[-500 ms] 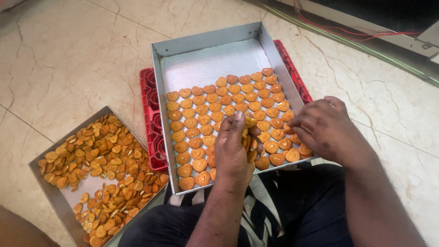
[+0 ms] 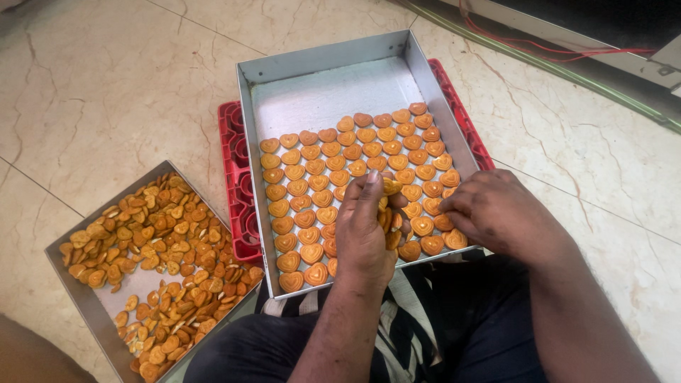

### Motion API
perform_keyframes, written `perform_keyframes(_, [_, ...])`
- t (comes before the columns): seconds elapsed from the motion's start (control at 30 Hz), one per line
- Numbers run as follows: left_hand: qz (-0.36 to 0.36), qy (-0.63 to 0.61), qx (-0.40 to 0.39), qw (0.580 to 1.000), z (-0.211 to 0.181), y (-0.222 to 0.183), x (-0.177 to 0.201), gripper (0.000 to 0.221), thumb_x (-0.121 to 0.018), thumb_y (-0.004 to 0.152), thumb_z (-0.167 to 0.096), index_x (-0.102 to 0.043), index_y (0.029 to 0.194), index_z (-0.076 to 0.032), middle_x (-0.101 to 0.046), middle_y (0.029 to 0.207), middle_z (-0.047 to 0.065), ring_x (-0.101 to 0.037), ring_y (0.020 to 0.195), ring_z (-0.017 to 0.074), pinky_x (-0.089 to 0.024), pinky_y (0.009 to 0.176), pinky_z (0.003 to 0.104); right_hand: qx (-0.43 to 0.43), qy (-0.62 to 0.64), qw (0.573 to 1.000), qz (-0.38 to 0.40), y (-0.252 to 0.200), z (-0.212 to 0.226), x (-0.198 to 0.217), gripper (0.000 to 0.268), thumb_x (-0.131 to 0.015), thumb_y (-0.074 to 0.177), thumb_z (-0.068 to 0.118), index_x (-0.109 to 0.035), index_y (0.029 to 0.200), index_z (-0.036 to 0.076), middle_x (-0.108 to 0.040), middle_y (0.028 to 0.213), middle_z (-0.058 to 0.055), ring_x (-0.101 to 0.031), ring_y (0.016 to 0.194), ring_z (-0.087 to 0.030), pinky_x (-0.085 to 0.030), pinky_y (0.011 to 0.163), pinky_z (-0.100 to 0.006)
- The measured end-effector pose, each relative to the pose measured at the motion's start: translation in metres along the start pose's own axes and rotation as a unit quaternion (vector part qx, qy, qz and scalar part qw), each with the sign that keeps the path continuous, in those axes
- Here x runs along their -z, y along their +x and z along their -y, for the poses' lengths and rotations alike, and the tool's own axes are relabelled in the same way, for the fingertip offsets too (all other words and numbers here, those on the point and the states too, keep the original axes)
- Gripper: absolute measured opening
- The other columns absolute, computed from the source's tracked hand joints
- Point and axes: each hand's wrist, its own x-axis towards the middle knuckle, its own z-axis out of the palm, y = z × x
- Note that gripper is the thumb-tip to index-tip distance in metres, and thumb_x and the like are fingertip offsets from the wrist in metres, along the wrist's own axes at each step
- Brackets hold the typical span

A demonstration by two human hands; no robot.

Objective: The person picks up heart-shaped cookies from one tray and neatly arranges them in rows within a larger metal tray while sitting on the floor.

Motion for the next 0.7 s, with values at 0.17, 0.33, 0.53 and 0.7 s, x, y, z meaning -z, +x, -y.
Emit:
perform_keyframes(0.17, [-0.005,0.002,0.004,1.0,-0.002,0.0,-0.002,0.031,-0.056,0.103,-0.039,-0.061,0.11,-0.009,-0.065,0.083,0.007,-0.06,0.065,0.0123,-0.053,0.054,0.027,0.011,-0.004,1.0,0.003,0.002,0.001,0.001,0.026,-0.071,0.083,0.032,-0.081,0.103,0.018,-0.075,0.096,-0.003,-0.066,0.104,-0.024,-0.047,0.096,-0.043])
perform_keyframes(0.33, [-0.011,0.004,0.023,1.0,-0.006,-0.002,-0.003,0.039,-0.051,0.103,-0.044,-0.062,0.112,-0.007,-0.065,0.084,0.006,-0.061,0.067,0.0109,-0.053,0.056,0.027,0.013,-0.005,1.0,0.013,0.002,0.0,0.0,0.026,-0.07,0.085,0.034,-0.079,0.104,0.018,-0.075,0.098,-0.003,-0.066,0.104,-0.023,-0.048,0.098,-0.042])
perform_keyframes(0.53, [0.016,0.051,0.008,0.999,0.003,0.001,0.003,0.041,-0.052,0.105,-0.046,-0.063,0.112,-0.007,-0.062,0.08,0.005,-0.056,0.064,0.0116,-0.05,0.055,0.027,0.041,-0.044,0.973,-0.221,-0.006,0.018,0.005,0.034,-0.07,0.086,0.037,-0.074,0.109,0.013,-0.073,0.103,-0.008,-0.068,0.103,-0.027,-0.047,0.097,-0.05])
perform_keyframes(0.7, [0.116,0.155,-0.038,0.98,0.022,-0.002,-0.002,0.038,-0.06,0.104,-0.041,-0.061,0.113,-0.004,-0.069,0.098,0.004,-0.059,0.08,0.0082,-0.052,0.074,0.025,0.042,0.257,0.932,-0.25,-0.016,0.035,-0.007,0.031,-0.072,0.092,0.033,-0.07,0.113,0.01,-0.071,0.107,-0.008,-0.07,0.1,-0.025,-0.054,0.088,-0.039])
